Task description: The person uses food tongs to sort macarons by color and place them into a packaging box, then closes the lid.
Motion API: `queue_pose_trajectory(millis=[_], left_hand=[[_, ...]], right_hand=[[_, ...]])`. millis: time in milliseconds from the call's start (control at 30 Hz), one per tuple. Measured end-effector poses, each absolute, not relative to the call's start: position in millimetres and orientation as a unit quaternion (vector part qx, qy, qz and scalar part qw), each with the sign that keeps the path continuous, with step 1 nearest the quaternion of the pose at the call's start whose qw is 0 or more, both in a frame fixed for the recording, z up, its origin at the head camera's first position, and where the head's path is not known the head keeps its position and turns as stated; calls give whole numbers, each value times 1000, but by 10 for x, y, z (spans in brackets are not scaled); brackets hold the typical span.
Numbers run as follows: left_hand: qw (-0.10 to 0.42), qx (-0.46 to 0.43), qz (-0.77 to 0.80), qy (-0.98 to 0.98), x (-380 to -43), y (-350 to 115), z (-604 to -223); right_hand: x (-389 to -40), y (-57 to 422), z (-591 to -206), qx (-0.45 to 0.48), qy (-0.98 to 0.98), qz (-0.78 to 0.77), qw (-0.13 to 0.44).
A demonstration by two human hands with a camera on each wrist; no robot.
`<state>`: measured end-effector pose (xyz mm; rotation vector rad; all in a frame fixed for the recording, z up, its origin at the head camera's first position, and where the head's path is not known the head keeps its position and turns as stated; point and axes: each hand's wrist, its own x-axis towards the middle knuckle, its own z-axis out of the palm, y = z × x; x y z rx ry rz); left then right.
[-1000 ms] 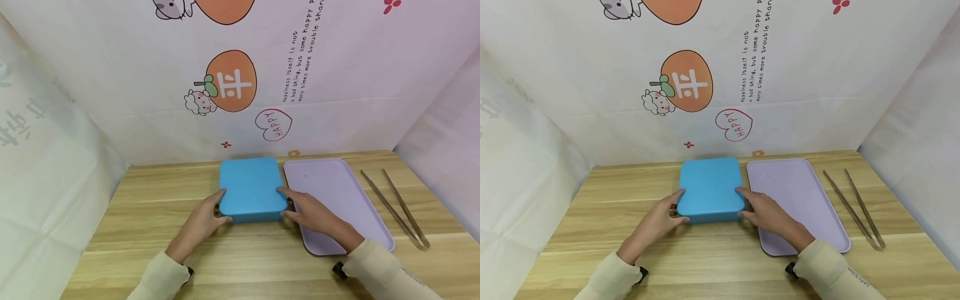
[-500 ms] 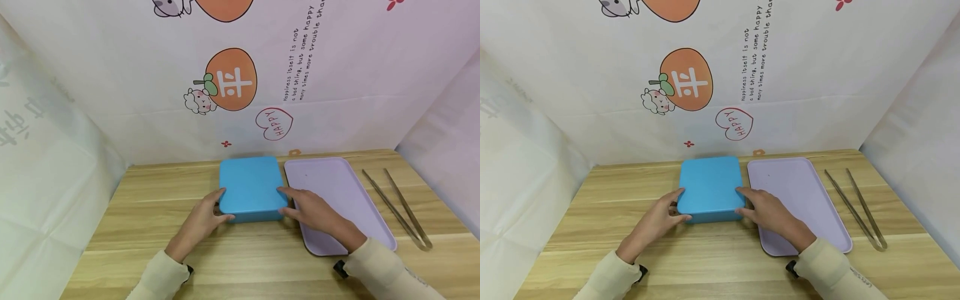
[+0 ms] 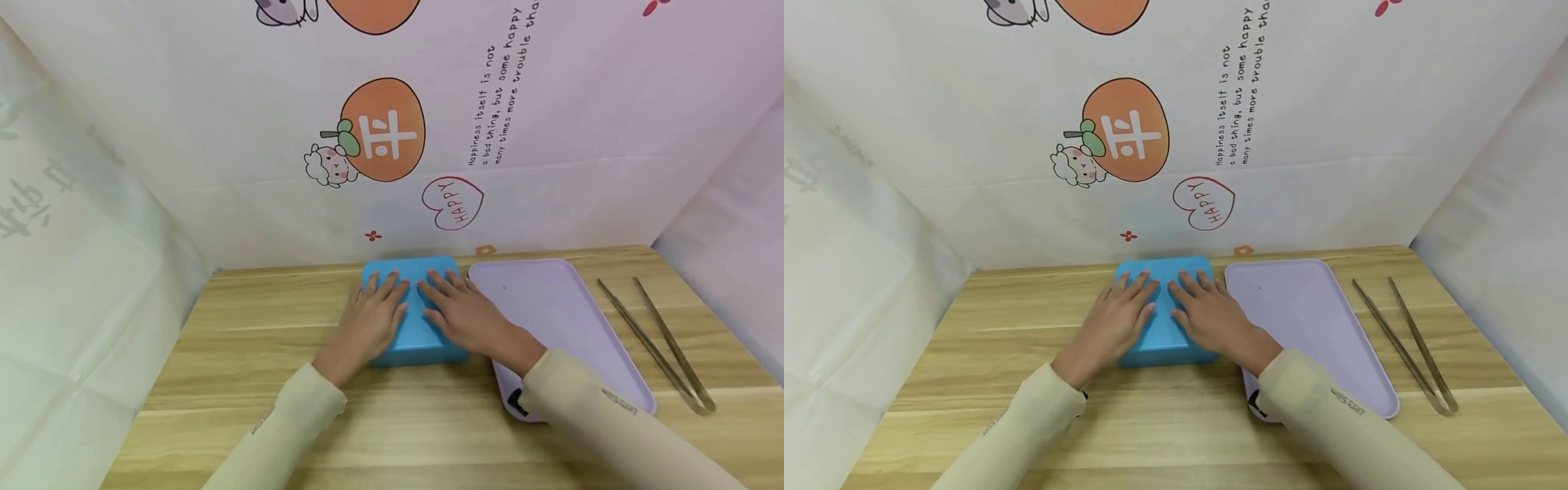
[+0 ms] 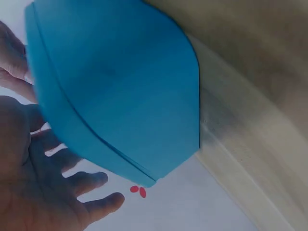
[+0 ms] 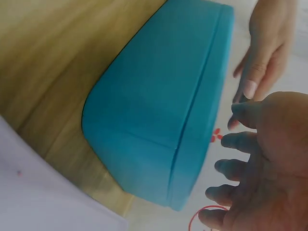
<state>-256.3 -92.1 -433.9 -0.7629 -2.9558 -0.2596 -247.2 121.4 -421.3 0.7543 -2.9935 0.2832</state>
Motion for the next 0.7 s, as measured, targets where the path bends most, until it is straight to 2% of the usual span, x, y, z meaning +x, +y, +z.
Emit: queue_pose_trajectory(millis=[233, 700], left_hand=[[0, -243, -60, -968, -2716, -843, -4380], [-37, -213, -71, -974, -2786, -815, -4463]], right_hand=[[-2659, 1169, -4307, 220, -972, 76, -28], [-2760, 1161, -4365, 192, -974, 104, -59]])
